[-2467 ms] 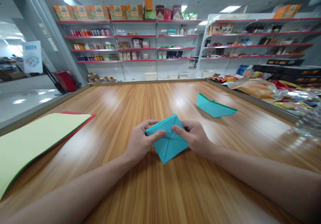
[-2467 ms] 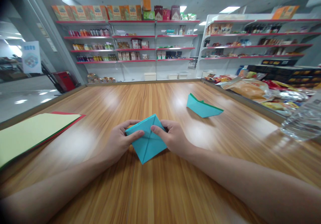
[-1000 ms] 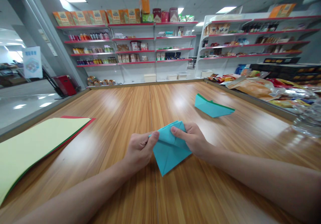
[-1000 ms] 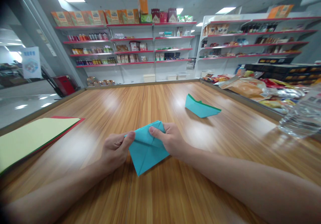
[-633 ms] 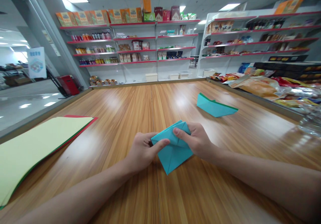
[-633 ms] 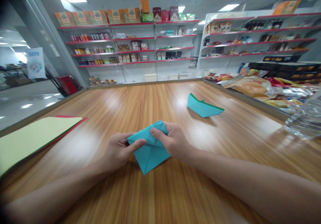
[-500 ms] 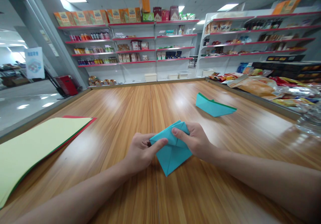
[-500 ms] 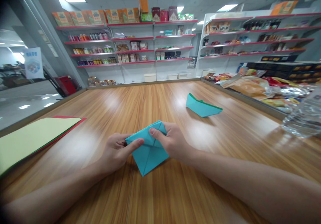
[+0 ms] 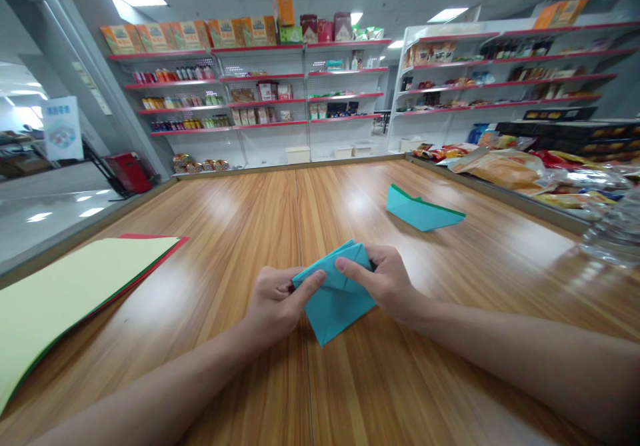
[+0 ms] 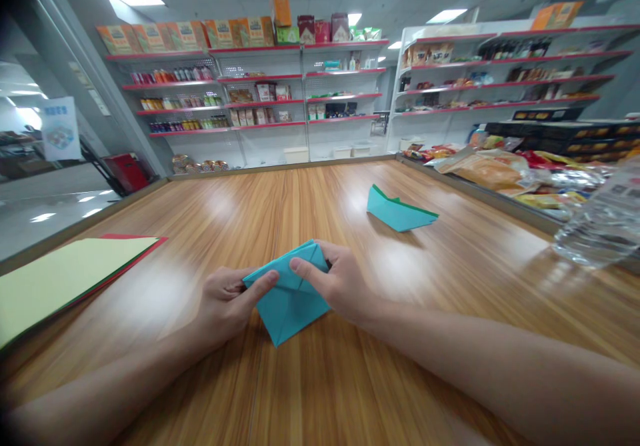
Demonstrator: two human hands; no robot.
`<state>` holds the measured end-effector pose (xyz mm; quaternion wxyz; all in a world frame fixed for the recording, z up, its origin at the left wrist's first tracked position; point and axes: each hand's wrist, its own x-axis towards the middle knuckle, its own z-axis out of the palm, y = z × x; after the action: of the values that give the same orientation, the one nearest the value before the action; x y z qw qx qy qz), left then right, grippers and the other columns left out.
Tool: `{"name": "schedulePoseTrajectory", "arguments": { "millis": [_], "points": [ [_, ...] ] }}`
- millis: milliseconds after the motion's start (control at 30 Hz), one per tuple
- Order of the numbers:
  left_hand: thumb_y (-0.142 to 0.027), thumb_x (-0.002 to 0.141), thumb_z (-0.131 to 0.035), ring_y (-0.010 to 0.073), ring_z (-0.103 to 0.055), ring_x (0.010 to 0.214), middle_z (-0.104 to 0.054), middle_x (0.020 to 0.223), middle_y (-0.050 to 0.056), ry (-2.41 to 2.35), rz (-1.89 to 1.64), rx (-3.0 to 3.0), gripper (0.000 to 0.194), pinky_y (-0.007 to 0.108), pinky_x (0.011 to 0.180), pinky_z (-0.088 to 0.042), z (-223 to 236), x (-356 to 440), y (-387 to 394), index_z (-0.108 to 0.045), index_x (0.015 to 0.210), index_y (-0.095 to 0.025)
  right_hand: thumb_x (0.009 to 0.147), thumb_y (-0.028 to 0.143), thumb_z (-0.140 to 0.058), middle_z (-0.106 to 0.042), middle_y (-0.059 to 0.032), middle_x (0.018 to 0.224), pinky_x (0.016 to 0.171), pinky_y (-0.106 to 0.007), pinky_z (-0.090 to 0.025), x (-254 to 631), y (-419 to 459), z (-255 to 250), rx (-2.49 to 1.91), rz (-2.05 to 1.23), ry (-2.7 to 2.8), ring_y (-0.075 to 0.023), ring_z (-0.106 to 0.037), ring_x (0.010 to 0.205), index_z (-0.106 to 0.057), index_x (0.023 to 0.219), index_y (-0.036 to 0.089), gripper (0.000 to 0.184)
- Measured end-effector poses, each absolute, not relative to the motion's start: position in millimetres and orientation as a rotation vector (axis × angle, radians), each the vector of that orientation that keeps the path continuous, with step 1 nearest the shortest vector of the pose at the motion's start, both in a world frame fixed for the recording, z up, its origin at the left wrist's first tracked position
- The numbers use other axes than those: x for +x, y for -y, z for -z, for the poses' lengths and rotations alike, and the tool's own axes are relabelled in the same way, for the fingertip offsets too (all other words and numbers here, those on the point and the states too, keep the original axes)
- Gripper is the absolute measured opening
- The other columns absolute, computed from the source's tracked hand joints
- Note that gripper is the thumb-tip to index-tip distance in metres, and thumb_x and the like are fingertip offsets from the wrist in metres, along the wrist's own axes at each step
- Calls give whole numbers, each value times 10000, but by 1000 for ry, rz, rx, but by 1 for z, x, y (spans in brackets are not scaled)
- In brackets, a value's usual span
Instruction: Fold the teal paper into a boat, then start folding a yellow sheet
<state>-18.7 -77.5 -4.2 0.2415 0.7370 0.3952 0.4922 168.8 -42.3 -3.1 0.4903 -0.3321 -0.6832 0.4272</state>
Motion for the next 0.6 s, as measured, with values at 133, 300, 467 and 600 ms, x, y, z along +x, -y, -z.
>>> {"name": "schedulePoseTrajectory", "arguments": {
  "millis": [133, 300, 467, 600],
  "points": [
    [-236, 872, -555, 44, -246, 422, -259, 496, -50, -1049, -1416, 2135, 378, 198, 389, -193, 1, -18, 81, -538, 512, -119, 784, 403, -685, -458, 36, 592, 478, -214, -347, 169, 42, 3, -806, -956, 1628, -93, -425, 553, -529, 682, 159, 307],
    [-223, 869, -561, 43, -249, 429, -269, 501, -49, -1042, -1428, 2082, 362, 190, 389, -198, 0, -15, 83, -547, 523, -118, 826, 393, -642, -413, 45, 594, 472, -220, -314, 169, 44, 1, -795, -950, 1671, -88, -388, 544, -470, 680, 172, 316],
    [-293, 857, -580, 66, -301, 457, -332, 513, -32, -1112, -1374, 1912, 330, 197, 407, -246, 4, -14, 83, -632, 586, -112, 829, 376, -638, -401, 49, 582, 464, -223, -293, 170, 46, -3, -824, -880, 1700, -83, -372, 532, -440, 657, 177, 329],
    [-327, 847, -591, 73, -318, 461, -358, 503, -27, -1152, -1345, 1880, 336, 203, 416, -259, 4, -15, 84, -664, 602, -108, 816, 373, -653, -409, 49, 574, 456, -217, -297, 169, 46, -3, -830, -895, 1688, -79, -379, 523, -437, 651, 178, 335]
  ]
}}
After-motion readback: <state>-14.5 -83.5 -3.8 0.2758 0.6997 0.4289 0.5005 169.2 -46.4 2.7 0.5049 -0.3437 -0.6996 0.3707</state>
